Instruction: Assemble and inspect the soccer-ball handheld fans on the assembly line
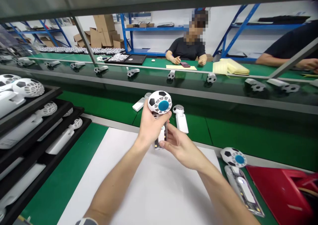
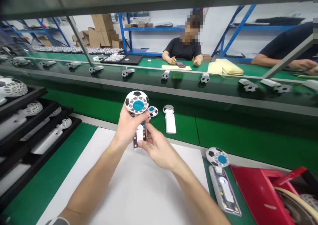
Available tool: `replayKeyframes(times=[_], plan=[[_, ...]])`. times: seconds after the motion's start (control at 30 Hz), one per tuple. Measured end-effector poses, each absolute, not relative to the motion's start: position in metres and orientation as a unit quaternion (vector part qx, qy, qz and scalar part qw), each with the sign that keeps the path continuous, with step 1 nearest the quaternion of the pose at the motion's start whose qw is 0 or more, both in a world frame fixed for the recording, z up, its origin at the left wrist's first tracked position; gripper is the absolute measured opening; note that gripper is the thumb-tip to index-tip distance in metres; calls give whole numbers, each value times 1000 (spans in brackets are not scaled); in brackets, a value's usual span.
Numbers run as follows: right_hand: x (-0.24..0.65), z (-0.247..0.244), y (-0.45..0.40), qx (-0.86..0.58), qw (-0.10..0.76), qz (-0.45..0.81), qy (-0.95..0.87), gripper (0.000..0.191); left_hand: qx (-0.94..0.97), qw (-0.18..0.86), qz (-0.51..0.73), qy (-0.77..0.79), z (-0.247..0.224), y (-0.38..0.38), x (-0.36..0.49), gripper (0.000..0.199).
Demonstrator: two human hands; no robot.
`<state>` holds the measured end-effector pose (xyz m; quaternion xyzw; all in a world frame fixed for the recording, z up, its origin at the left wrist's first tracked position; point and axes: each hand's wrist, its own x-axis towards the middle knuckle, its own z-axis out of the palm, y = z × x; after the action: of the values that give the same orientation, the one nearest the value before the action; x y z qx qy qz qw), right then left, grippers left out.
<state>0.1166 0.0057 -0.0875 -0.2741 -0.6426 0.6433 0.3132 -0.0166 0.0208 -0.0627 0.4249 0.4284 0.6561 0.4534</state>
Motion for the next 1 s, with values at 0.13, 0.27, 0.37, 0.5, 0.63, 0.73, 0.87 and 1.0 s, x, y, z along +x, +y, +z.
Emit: replayKeyframes(times=[0.13, 0.27, 0.37, 0.5, 0.63, 0.73, 0.87, 1.0], plan=[[109, -86, 0, -314, 357, 577, -664, 50, 409, 442, 668, 438, -59, 17, -14, 36], [102, -88, -2, -334, 376, 528, -685, 54, 405, 425, 668, 457, -56, 17, -16, 33], [101, -92, 3, -312, 363, 554, -681, 55, 401, 434, 664, 458, -57, 21, -20, 36], [106, -92, 10, -267, 331, 632, -648, 61, 380, 473, 654, 453, -58, 27, -25, 41], [111, -92, 12, -262, 325, 638, -647, 58, 375, 489, 643, 454, -58, 27, -24, 42], [111, -94, 11, -265, 327, 634, -649, 56, 372, 493, 641, 456, -59, 27, -22, 42], [106, -97, 12, -303, 370, 598, -643, 60, 379, 468, 659, 450, -63, 27, -19, 40], [104, -98, 15, -293, 377, 616, -626, 56, 387, 442, 667, 458, -69, 29, -17, 38]])
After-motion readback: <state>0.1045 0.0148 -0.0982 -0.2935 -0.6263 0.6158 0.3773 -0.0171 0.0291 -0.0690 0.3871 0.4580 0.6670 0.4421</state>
